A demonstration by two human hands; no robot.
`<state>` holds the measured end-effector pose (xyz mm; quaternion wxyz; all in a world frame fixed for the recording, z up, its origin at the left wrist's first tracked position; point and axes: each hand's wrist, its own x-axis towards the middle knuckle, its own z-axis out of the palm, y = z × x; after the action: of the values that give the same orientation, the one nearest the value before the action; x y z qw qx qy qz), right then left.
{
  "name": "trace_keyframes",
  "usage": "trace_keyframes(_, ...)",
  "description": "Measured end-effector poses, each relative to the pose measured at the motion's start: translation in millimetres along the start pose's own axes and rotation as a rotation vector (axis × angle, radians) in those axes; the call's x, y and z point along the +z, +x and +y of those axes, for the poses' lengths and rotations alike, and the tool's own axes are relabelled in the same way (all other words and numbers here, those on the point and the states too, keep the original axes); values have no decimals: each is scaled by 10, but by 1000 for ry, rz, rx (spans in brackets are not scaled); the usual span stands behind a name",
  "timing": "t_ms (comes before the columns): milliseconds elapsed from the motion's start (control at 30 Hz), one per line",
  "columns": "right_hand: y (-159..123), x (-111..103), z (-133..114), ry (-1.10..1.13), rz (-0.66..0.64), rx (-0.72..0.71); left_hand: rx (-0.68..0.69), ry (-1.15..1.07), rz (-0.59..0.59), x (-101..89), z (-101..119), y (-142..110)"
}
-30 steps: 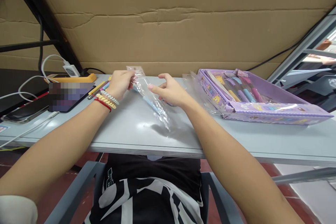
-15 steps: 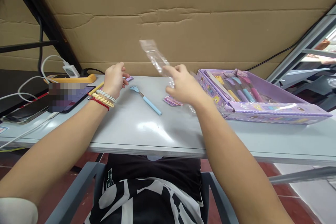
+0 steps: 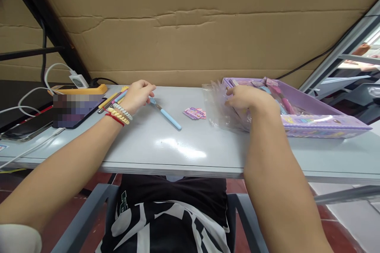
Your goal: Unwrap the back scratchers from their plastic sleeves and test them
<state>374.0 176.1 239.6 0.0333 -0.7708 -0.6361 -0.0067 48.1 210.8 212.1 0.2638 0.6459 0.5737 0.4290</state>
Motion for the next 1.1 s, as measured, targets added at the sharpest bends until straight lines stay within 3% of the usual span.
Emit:
trace_keyframes(100,-27,-26,-113,-41,-165,53,36,140,-33,-4,-15,2)
trace_keyframes(167,-36,-56,-160,-59,-177,81,107,328,-58,0,-32,-1)
trace_keyframes(267,-18,-72,-192,-29,-148,162,227,528,-135,14,-48,-24)
trace_keyframes(433,-38,-44,-235,17,-60,263,343,552,-267,26,-41,-66)
trace_keyframes(567,-208,-113,-319,77,30,258,373,559,-288,20,-53,-66)
trace_keyframes(667,-342,-169,-432,156,286,133,386,551,-293,18,-62,-64)
trace_keyframes(733,-390,-156,-537,190,430,-36,408,567,-320,20,-62,-66)
trace_keyframes(800,-411,-94,-666,198,482,-253,443,598,-362,24,-58,-68)
trace_keyframes(933,-439,93,-941,146,297,-600,497,658,-519,29,-45,-76)
trace_keyframes(1100,-489,234,-1149,142,61,-726,495,700,-611,33,-47,-88)
